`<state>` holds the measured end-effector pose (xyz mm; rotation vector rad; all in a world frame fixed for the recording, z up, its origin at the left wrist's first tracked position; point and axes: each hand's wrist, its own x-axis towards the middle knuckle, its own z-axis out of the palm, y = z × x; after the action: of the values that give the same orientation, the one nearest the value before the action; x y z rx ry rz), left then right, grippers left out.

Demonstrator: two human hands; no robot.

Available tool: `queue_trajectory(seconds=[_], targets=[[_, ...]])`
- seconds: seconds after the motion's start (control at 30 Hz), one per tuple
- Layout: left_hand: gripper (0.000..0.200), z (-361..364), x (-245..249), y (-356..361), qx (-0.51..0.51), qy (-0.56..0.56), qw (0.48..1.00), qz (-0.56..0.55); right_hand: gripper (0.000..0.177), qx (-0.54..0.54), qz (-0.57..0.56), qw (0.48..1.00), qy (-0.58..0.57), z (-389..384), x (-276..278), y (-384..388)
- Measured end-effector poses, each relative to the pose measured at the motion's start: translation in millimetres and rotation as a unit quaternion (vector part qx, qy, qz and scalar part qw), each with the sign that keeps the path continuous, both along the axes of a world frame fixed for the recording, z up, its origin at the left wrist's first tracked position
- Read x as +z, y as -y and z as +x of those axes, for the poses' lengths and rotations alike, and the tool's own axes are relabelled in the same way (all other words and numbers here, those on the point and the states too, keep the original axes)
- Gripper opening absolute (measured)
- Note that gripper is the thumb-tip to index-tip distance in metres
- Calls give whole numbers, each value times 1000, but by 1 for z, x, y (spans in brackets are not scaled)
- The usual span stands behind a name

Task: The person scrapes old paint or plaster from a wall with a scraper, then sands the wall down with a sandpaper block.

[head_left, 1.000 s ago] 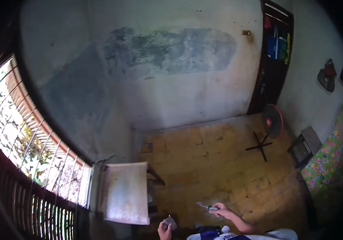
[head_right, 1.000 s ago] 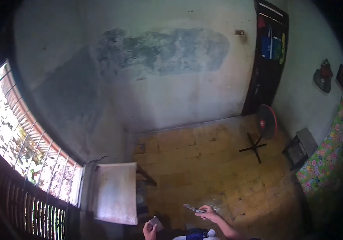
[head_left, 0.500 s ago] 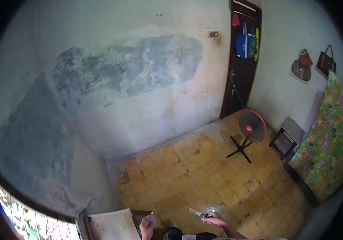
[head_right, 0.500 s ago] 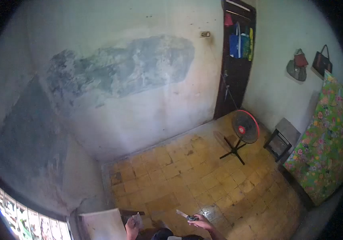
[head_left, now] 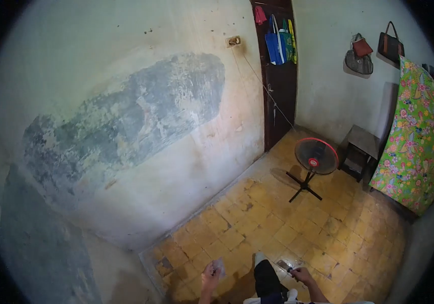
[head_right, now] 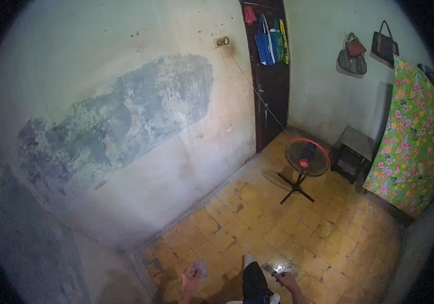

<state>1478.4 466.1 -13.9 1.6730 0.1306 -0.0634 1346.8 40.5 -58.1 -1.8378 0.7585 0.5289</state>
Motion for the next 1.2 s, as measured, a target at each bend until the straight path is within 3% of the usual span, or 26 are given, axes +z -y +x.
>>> queue_trajectory(seconds=[0.07, 0.17, 0.27, 0.33, 0.4, 0.43, 0.63, 0.67, 0.7, 0.73, 0.8, 0.87, 0.93, 0.97, 1.07, 1.17, 1.2], targets=[[45, 31, 20, 14, 1, -32, 998, 48, 45, -5, -52, 998, 17, 31, -20, 28], [44, 77, 25, 33, 56, -37, 998, 4, 59, 21, -131, 989, 59, 94, -26, 65], [22, 109, 104, 64, 41, 130, 964, -227, 55, 70, -185, 977, 81, 161, -30, 94], [21, 143, 113, 64, 56, 119, 967, -219, 54, 45, -136, 988, 61, 215, -32, 104], [20, 178, 111, 60, 78, 99, 974, -189, 54, 18, -31, 999, 12, 274, -31, 112], [19, 194, 109, 58, 91, 90, 975, -181, 52, 82, -69, 994, 33, 305, -32, 114], [16, 301, 81, 59, 160, 68, 972, -155, 39, -90, 112, 985, 91, 471, -13, 86], [16, 321, 72, 60, 170, 67, 972, -150, 39, -41, 37, 992, 115, 497, -16, 85], [21, 343, 18, 38, 171, 36, 972, -157, 38, 9, -37, 990, 138, 522, -22, 84], [25, 376, 0, 41, 219, 46, 963, -148, 39, 59, -111, 979, 163, 548, -25, 84], [37, 431, -16, 44, 311, 65, 940, -127, 36, 103, -154, 949, 256, 591, -17, 82], [37, 479, -1, 53, 307, 24, 940, -149, 33, 98, -181, 920, 334, 627, 26, 66], [35, 549, -16, 59, 298, 14, 945, -138, 31, 48, -202, 888, 411, 674, 121, 55], [32, 577, -12, 70, 330, 26, 933, -137, 31, 60, -192, 885, 419, 695, 139, 57], [33, 658, -26, 82, 276, 43, 943, -180, 28, 88, -166, 879, 437, 758, 178, 61], [31, 724, 41, 120, 237, 34, 953, -186, 24, 90, -145, 871, 460, 814, 212, 55], [31, 737, 43, 125, 223, 41, 955, -190, 23, 88, -135, 861, 482, 834, 218, 54]])
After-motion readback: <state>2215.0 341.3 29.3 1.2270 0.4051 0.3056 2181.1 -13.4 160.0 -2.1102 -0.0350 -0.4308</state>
